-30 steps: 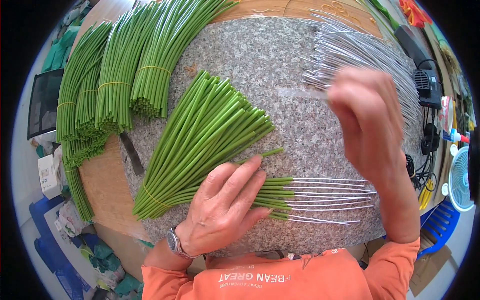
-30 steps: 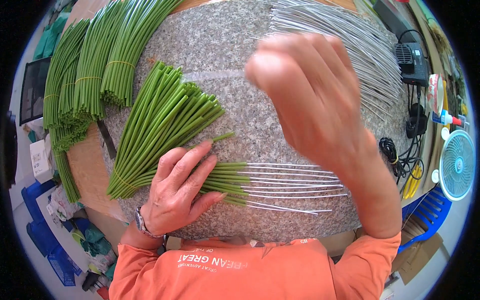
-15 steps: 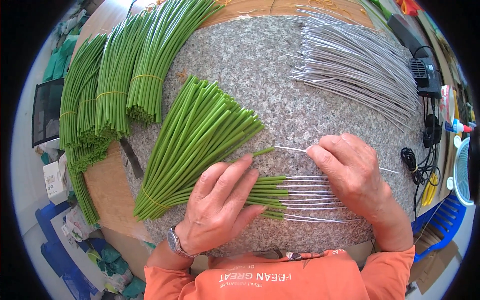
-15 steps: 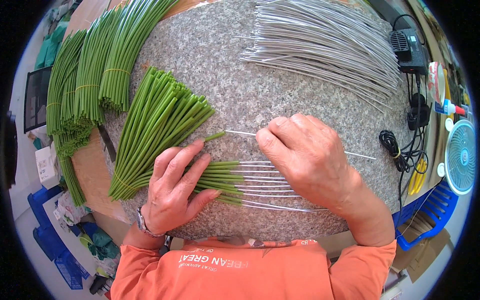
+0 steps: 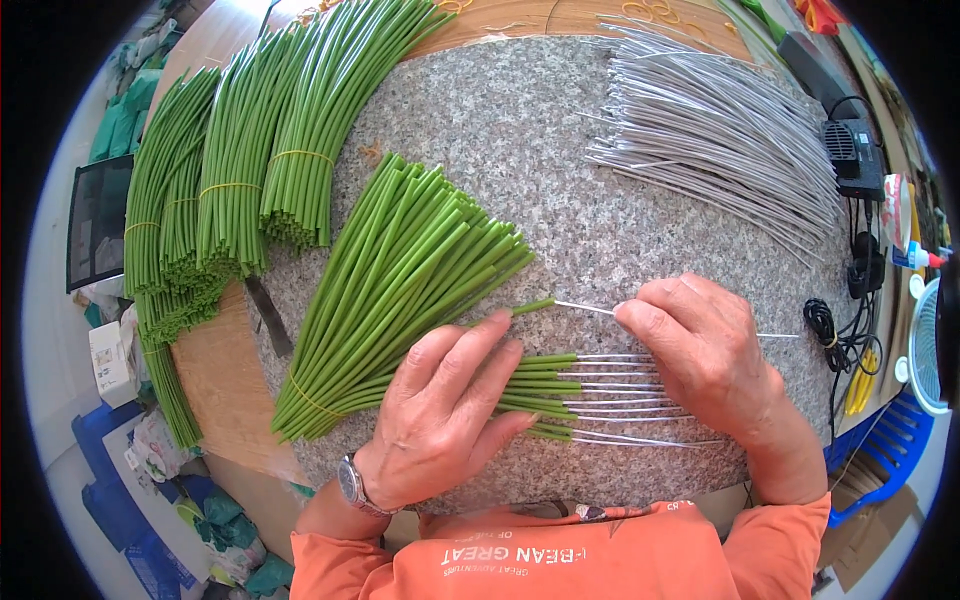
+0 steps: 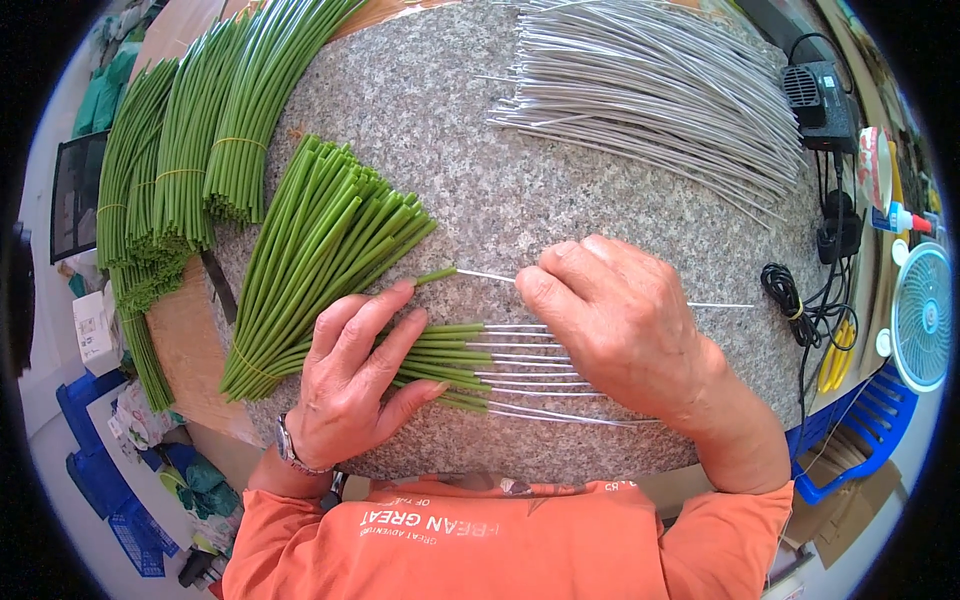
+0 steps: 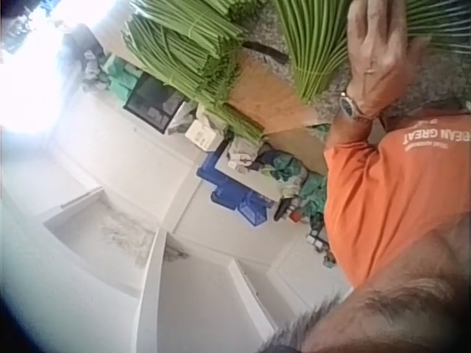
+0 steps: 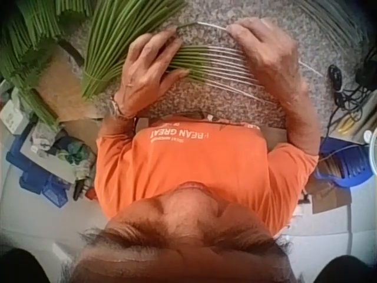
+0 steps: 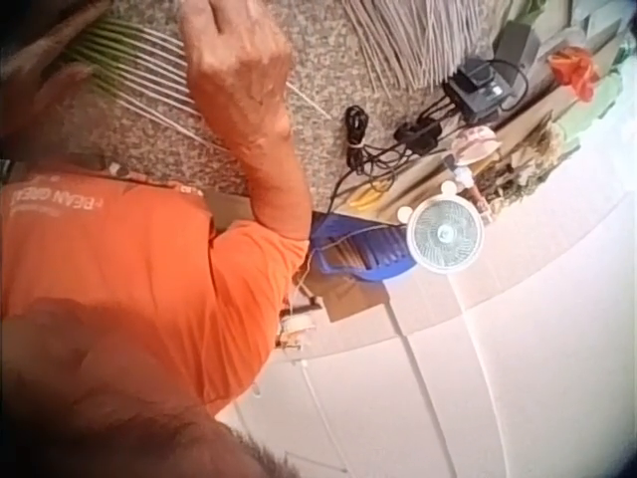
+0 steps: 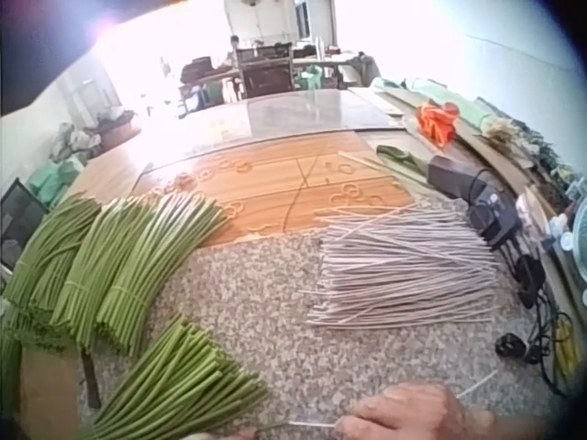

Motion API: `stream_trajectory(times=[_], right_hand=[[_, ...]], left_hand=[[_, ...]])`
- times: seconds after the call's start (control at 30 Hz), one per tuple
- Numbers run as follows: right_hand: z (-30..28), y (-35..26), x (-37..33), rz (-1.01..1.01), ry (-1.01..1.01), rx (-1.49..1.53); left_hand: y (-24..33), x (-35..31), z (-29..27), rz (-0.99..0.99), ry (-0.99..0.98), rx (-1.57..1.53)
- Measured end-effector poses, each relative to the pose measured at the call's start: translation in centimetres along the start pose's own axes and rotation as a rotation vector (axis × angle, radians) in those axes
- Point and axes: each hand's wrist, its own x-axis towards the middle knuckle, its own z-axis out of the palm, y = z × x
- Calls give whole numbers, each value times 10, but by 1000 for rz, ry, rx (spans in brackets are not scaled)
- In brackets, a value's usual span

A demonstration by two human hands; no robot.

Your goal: The person gathers a bundle of green tubes, shakes them, and places them on the table. They then pick up a single green tube and insert a white rod into it by hand, repeating this process with several more tubes and rods.

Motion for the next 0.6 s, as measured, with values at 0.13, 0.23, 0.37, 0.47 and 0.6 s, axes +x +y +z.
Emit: stream_trajectory(times=[0.13,0.23,0.37,0.47,0.6], right_hand=[[3,4,4,16,-2,71],[3,7,13,-42,-47,62],[15,1,18,-64,-37,153],[24,-12,21,-49,-37,220],[31,-29,21,-57,4,262]], left_hand=[[0,-1,-1,-2,-4,-6],[0,-4,0,-4,15,-16],[3,-1,-4,14,3,2],[4,-3,-5,10,-9,0],[3,-8,-4,54,-1,-71]])
